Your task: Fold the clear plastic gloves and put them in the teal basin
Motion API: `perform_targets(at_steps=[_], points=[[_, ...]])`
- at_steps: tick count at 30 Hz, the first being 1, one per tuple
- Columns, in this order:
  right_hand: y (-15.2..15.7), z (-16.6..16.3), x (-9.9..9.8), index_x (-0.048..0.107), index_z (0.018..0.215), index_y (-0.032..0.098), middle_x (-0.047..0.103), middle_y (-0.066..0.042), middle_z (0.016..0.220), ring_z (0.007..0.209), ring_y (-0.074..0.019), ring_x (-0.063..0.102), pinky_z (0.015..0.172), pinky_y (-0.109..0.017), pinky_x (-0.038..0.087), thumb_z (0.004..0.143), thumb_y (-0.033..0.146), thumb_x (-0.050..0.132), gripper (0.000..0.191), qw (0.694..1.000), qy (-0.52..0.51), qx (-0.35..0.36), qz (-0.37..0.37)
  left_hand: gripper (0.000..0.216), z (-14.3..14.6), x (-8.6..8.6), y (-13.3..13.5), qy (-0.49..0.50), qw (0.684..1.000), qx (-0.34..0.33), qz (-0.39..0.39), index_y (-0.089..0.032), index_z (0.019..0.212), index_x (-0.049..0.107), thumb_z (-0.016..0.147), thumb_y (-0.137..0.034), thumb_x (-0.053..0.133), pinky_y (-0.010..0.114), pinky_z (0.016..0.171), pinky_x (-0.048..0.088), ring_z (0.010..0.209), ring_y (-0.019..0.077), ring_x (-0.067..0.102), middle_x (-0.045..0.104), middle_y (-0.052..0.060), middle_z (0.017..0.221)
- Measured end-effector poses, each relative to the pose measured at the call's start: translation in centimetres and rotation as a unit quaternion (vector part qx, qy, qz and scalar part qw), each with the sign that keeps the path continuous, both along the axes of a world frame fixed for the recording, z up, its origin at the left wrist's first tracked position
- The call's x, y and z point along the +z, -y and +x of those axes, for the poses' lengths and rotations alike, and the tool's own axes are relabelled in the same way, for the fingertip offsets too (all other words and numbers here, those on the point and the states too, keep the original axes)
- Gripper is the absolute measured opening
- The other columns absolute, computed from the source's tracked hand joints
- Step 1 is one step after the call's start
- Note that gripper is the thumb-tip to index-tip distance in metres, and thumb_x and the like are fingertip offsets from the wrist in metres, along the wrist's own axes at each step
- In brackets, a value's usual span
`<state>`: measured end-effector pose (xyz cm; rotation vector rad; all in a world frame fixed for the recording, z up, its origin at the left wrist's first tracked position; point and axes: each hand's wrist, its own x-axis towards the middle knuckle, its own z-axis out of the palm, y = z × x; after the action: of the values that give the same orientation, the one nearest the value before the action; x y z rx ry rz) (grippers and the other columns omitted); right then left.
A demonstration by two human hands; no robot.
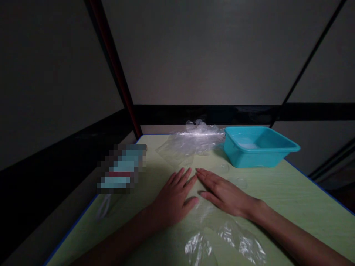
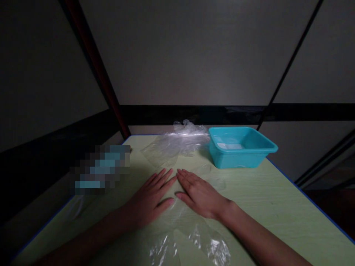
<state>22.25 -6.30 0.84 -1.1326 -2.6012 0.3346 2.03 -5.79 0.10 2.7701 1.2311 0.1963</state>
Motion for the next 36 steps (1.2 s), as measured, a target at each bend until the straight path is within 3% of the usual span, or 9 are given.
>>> perform_targets(at_steps=[5, 13, 21, 30, 33, 36], points=[[-0.6, 1.0, -0.7, 0.017, 0.135, 0.003, 0.016, -0.016, 0.14, 0.129, -0.0231, 0.011, 0.106, -0.04, 0.016, 0.086, 0.054, 0.024, 0.071, 0.997, 0.059, -0.046, -0.003, 0.056, -0.1, 0.0, -0.1, -0.021, 1.0, 0.008, 0.0, -0.022, 0.134, 0.024, 0.086, -0.048, 0.032, 0.043, 0.104, 0.014, 0.13, 0.0257, 0.008, 0.014, 0.006, 0.143], [-2.2, 3.2, -1.6, 0.018, 0.134, -0.001, 0.014, -0.018, 0.14, 0.129, -0.0256, 0.009, 0.105, -0.04, 0.017, 0.082, 0.062, 0.02, 0.081, 0.987, 0.085, -0.139, 0.008, 0.057, -0.1, 0.4, 0.1, -0.038, 0.999, 0.016, 0.002, -0.021, 0.134, 0.023, 0.085, -0.05, 0.031, 0.045, 0.103, 0.016, 0.13, 0.0282, 0.008, 0.013, 0.007, 0.143], [-2.4, 3.0, -1.6, 0.018, 0.133, -0.003, 0.012, -0.019, 0.139, 0.129, -0.0246, 0.007, 0.106, -0.039, 0.016, 0.083, 0.06, 0.018, 0.08, 0.987, 0.102, -0.124, 0.012, 0.057, 0.3, 0.9, 0.9, -0.045, 0.998, 0.035, 0.027, -0.02, 0.131, 0.03, 0.084, -0.051, 0.034, 0.048, 0.1, 0.021, 0.127, 0.03, 0.021, 0.023, 0.009, 0.14], [-2.1, 2.3, -0.9, 0.017, 0.135, 0.001, 0.01, -0.017, 0.14, 0.129, -0.0226, 0.006, 0.106, -0.038, 0.015, 0.084, 0.059, 0.019, 0.077, 0.993, 0.097, -0.074, 0.009, 0.053, 0.3, 2.6, 1.3, -0.038, 0.993, 0.064, 0.091, -0.01, 0.124, 0.041, 0.084, -0.044, 0.038, 0.05, 0.096, 0.029, 0.109, 0.0297, 0.048, 0.052, 0.013, 0.12], [-1.8, 1.7, -0.5, 0.016, 0.135, 0.002, 0.009, -0.016, 0.14, 0.129, -0.0232, 0.006, 0.106, -0.038, 0.015, 0.084, 0.059, 0.02, 0.077, 0.994, 0.097, -0.054, 0.0, 0.05, 0.1, 3.0, 1.1, -0.024, 0.99, 0.065, 0.122, -0.008, 0.119, 0.046, 0.084, -0.043, 0.037, 0.05, 0.098, 0.027, 0.108, 0.029, 0.049, 0.058, 0.014, 0.111], [-1.6, 1.1, -0.2, 0.016, 0.135, 0.001, 0.007, -0.017, 0.14, 0.129, -0.0237, 0.004, 0.106, -0.038, 0.014, 0.084, 0.058, 0.019, 0.077, 0.994, 0.106, -0.037, -0.007, 0.045, 0.3, 2.8, 0.9, 0.007, 0.991, 0.027, 0.134, -0.007, 0.117, 0.047, 0.085, -0.037, 0.037, 0.044, 0.1, 0.027, 0.113, 0.0246, 0.045, 0.053, 0.014, 0.118]])
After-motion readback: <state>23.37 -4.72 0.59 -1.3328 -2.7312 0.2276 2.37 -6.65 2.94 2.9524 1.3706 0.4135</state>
